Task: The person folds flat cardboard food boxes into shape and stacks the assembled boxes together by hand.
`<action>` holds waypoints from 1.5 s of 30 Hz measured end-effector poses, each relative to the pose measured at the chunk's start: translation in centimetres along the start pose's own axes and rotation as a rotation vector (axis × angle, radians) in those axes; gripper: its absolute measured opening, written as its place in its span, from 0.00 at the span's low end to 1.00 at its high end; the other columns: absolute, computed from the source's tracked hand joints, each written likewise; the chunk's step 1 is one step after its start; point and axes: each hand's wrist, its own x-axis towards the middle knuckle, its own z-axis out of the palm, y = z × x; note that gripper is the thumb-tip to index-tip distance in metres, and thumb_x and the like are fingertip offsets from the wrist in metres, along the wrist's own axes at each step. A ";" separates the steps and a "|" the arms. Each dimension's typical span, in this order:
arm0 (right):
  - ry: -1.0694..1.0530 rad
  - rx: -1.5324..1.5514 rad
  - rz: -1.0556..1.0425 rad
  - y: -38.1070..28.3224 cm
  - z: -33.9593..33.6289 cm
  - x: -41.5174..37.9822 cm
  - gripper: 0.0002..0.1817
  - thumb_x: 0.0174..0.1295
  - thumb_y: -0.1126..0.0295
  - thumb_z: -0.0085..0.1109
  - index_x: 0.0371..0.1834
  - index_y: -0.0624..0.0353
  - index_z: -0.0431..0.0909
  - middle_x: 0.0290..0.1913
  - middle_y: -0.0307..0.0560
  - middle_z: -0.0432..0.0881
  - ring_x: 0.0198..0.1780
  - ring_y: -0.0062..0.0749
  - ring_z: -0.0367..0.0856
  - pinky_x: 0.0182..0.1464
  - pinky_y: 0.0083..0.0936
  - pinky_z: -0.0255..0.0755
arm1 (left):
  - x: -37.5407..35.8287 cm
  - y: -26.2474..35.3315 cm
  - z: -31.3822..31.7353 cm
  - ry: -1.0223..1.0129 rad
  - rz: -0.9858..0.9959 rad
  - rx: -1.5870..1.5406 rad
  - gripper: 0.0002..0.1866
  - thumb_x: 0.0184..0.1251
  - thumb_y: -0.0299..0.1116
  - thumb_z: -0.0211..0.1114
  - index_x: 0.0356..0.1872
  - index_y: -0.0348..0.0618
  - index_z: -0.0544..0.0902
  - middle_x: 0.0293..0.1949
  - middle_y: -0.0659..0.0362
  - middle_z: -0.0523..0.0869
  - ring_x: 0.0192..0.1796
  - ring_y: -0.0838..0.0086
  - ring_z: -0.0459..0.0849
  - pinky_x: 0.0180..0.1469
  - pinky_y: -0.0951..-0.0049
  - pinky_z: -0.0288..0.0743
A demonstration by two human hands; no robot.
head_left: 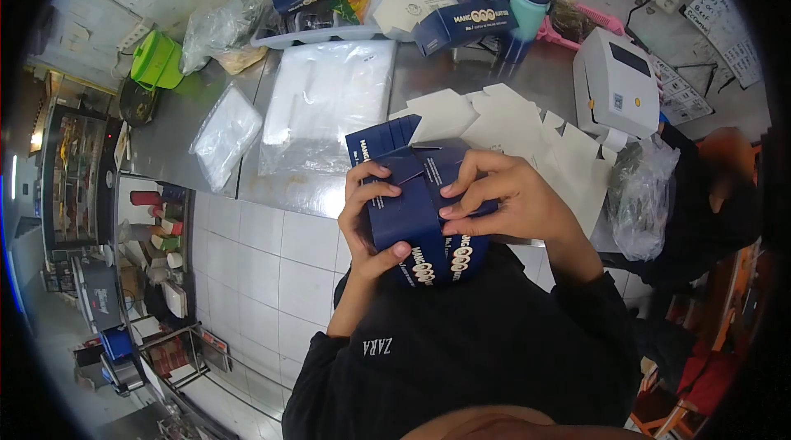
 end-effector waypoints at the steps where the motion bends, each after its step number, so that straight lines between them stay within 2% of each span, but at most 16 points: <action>1: -0.020 0.011 0.000 0.1 -0.1 0.0 0.08 0.45 0.75 0.74 0.27 0.62 0.84 0.34 0.41 0.75 0.44 0.30 0.82 0.48 0.25 0.73 | 0.0 0.0 0.0 0.009 0.005 -0.005 0.31 0.31 0.49 0.72 0.39 0.37 0.80 0.50 0.48 0.70 0.55 0.59 0.70 0.58 0.63 0.62; 5: -0.094 -0.035 0.001 -0.6 -0.6 0.6 0.08 0.45 0.75 0.74 0.27 0.61 0.84 0.34 0.41 0.75 0.43 0.30 0.81 0.47 0.25 0.73 | -0.5 0.0 -0.1 0.047 0.012 -0.013 0.31 0.31 0.49 0.72 0.38 0.37 0.80 0.50 0.47 0.70 0.55 0.59 0.69 0.59 0.63 0.61; 8: -0.074 -0.023 -0.060 -1.4 -0.9 0.7 0.09 0.43 0.75 0.75 0.29 0.60 0.85 0.33 0.41 0.76 0.41 0.29 0.81 0.45 0.23 0.73 | 0.0 0.6 -0.4 0.035 0.032 -0.017 0.32 0.31 0.51 0.71 0.38 0.37 0.80 0.49 0.47 0.69 0.55 0.59 0.69 0.59 0.63 0.60; 15: 0.109 0.047 0.032 -0.6 0.7 0.2 0.11 0.41 0.76 0.75 0.31 0.58 0.86 0.32 0.41 0.78 0.38 0.26 0.79 0.41 0.20 0.71 | 0.2 -0.3 -0.6 0.012 -0.006 -0.003 0.33 0.30 0.53 0.71 0.38 0.38 0.80 0.48 0.47 0.69 0.55 0.60 0.68 0.59 0.63 0.60; 18: 0.095 0.008 0.071 0.0 0.7 -0.1 0.11 0.39 0.81 0.76 0.27 0.60 0.84 0.31 0.40 0.76 0.40 0.26 0.81 0.44 0.21 0.75 | 0.1 -0.5 -0.3 0.003 -0.020 -0.014 0.33 0.30 0.53 0.71 0.38 0.38 0.80 0.48 0.48 0.69 0.55 0.60 0.68 0.58 0.63 0.61; 21: 0.066 0.032 0.076 0.4 0.3 -0.2 0.09 0.42 0.75 0.74 0.27 0.61 0.84 0.30 0.40 0.78 0.37 0.26 0.79 0.41 0.20 0.70 | 0.3 -0.7 -0.1 -0.013 -0.021 -0.012 0.33 0.30 0.52 0.71 0.38 0.38 0.80 0.48 0.48 0.69 0.55 0.61 0.68 0.58 0.63 0.61; 27: -0.014 0.047 0.112 0.1 -0.2 -0.2 0.07 0.44 0.75 0.73 0.26 0.62 0.83 0.31 0.41 0.76 0.39 0.28 0.81 0.42 0.22 0.72 | 0.0 -0.8 -0.1 0.000 0.042 0.034 0.32 0.30 0.51 0.72 0.37 0.39 0.80 0.47 0.50 0.69 0.53 0.61 0.68 0.58 0.62 0.61; 30: -0.006 0.070 0.123 0.3 -0.4 -0.3 0.07 0.45 0.75 0.73 0.26 0.61 0.83 0.31 0.41 0.75 0.40 0.29 0.82 0.42 0.22 0.72 | -0.4 -0.8 0.0 0.036 0.037 -0.062 0.31 0.30 0.50 0.73 0.37 0.40 0.80 0.46 0.50 0.68 0.53 0.61 0.68 0.58 0.62 0.60; 33: -0.011 0.018 0.107 -0.1 -0.1 -0.1 0.08 0.42 0.77 0.75 0.26 0.59 0.85 0.30 0.39 0.74 0.40 0.26 0.81 0.44 0.20 0.73 | -0.4 -1.0 0.1 0.021 0.033 -0.040 0.31 0.30 0.51 0.73 0.36 0.40 0.79 0.46 0.50 0.68 0.53 0.61 0.67 0.58 0.63 0.59; 36: -0.093 -0.002 0.070 -0.4 -0.2 0.1 0.08 0.46 0.78 0.72 0.28 0.62 0.83 0.32 0.41 0.74 0.41 0.28 0.81 0.44 0.21 0.73 | -0.5 -1.1 0.4 0.049 0.022 -0.078 0.32 0.30 0.53 0.72 0.36 0.39 0.79 0.46 0.50 0.68 0.54 0.62 0.67 0.59 0.63 0.59; 39: -0.119 0.074 0.003 -0.3 0.3 0.4 0.09 0.49 0.76 0.69 0.31 0.65 0.79 0.35 0.42 0.74 0.41 0.29 0.79 0.45 0.20 0.72 | -0.3 -1.7 0.1 0.020 0.017 -0.107 0.34 0.31 0.56 0.71 0.37 0.39 0.79 0.46 0.50 0.67 0.54 0.62 0.66 0.60 0.63 0.57; 40: -0.253 0.036 0.033 -0.3 0.2 0.2 0.16 0.53 0.75 0.65 0.42 0.63 0.69 0.44 0.48 0.70 0.49 0.32 0.72 0.51 0.23 0.66 | -0.2 -2.0 0.1 0.019 0.012 -0.129 0.34 0.31 0.57 0.71 0.37 0.39 0.79 0.46 0.50 0.67 0.54 0.62 0.65 0.60 0.63 0.57; 43: -0.058 0.206 -0.201 1.7 2.5 -0.1 0.22 0.57 0.74 0.61 0.49 0.59 0.58 0.47 0.50 0.62 0.54 0.34 0.66 0.51 0.25 0.63 | -0.3 -2.8 0.1 0.021 -0.004 -0.180 0.35 0.32 0.59 0.70 0.37 0.39 0.79 0.47 0.50 0.67 0.55 0.62 0.65 0.60 0.63 0.57; 44: -0.084 0.015 -0.242 1.6 2.3 -0.3 0.25 0.59 0.74 0.58 0.50 0.57 0.50 0.50 0.54 0.58 0.57 0.39 0.61 0.56 0.26 0.58 | -0.4 -2.9 0.1 0.024 -0.010 -0.185 0.35 0.32 0.59 0.71 0.37 0.39 0.79 0.47 0.50 0.68 0.54 0.62 0.66 0.60 0.63 0.57; 45: -0.037 0.016 -0.256 1.4 2.4 -0.3 0.26 0.58 0.74 0.59 0.51 0.59 0.51 0.51 0.55 0.58 0.58 0.40 0.61 0.55 0.26 0.59 | -0.5 -3.0 0.1 0.025 -0.016 -0.191 0.35 0.32 0.59 0.71 0.37 0.39 0.79 0.47 0.51 0.68 0.54 0.62 0.66 0.60 0.63 0.57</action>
